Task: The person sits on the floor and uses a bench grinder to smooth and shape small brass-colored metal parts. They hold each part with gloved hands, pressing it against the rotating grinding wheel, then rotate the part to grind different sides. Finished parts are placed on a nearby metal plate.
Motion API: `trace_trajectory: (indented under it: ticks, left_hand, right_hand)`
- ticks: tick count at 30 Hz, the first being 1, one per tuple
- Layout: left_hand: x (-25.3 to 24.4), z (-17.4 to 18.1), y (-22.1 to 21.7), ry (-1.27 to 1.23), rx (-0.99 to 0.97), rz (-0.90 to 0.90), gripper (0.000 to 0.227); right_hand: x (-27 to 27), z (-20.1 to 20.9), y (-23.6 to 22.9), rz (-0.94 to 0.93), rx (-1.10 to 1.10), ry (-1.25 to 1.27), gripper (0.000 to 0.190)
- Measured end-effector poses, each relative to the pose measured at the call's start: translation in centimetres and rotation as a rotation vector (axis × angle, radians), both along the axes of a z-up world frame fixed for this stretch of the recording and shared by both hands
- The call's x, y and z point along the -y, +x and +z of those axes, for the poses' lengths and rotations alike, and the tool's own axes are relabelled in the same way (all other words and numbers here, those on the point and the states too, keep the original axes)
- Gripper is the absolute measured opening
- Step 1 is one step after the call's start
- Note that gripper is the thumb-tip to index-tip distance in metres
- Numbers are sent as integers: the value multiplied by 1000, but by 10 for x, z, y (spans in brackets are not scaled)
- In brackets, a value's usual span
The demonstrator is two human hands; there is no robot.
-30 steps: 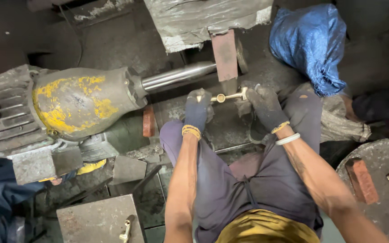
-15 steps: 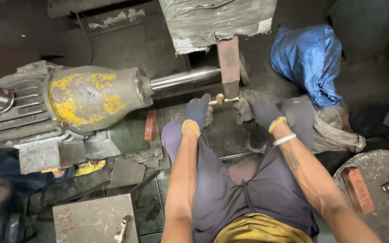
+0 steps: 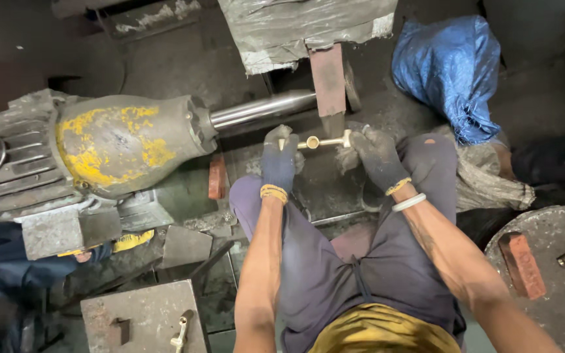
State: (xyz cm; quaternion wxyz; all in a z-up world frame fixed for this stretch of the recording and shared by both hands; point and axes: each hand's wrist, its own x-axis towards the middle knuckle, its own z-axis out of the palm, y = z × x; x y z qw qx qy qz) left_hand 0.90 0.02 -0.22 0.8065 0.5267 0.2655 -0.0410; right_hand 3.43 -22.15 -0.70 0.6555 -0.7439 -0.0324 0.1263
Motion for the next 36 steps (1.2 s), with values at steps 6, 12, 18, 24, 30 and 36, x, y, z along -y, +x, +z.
trace_trajectory:
  ticks: [6,12,18,24,30,36]
  left_hand:
    - [-7,-40,20,-35,-76,-77,21]
    - [-7,-46,27,-18,-155,-174,31]
    - [-7,20,-40,222,49,-277,39]
    - [26,79,-61,-150,465,-305,31]
    - [61,114,-64,-330,592,-495,32]
    - [77,127,-65,-647,532,-514,36]
  right_hand:
    - [4,-34,12,-8,-70,-58,27]
    - [11,-22,14,-35,-270,94,30]
    - [35,45,-77,165,62,-341,28]
    - [39,90,-180,222,-186,380,48]
    - [47,129,-220,83,-354,509,54]
    - [49,126,-234,-95,-223,439,57]
